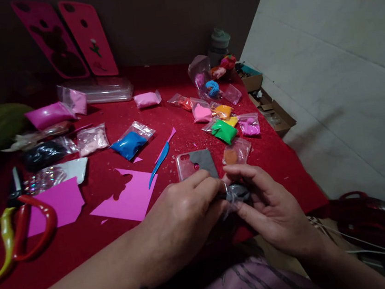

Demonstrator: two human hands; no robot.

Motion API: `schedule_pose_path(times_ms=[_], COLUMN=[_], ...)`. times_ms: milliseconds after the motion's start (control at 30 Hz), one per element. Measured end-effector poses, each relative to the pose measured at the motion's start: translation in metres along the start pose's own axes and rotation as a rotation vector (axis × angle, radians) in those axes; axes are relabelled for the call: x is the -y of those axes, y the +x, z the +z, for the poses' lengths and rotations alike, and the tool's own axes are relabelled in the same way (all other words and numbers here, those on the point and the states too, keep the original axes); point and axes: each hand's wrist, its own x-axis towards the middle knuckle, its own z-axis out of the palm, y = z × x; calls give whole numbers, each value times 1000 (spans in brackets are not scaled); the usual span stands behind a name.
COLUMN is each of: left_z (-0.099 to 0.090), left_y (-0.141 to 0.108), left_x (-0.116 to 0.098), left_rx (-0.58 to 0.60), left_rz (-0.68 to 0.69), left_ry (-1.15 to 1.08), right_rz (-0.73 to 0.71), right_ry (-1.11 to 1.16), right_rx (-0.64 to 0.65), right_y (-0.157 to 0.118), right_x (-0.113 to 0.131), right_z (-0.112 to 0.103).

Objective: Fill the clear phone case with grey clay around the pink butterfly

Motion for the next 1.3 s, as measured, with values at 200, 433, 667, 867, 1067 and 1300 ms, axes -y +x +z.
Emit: schedule_pose_path(times_ms=[200, 433, 667, 867, 1067, 1300], left_z=[0, 0, -3, 0, -19, -41], left_y=[0, 0, -3, -5, 0, 3], left_x=[-2, -3, -2, 0, -9, -2], left_rx=[29, -82, -7, 82, 109, 81], left_rz=[-27, 50, 134, 223, 55, -457], left_ry=[71, 53, 9, 26, -260, -1057], right_rz=[15, 185, 352, 367, 313, 194], right_ry=[105, 556, 741, 774, 734, 464], right_rx=[-47, 24, 183, 301, 213, -57], right_y=[2, 7, 12, 13, 13, 8], right_x=[1, 2, -9, -7, -5, -4], right_z=[3, 0, -6, -8, -16, -35])
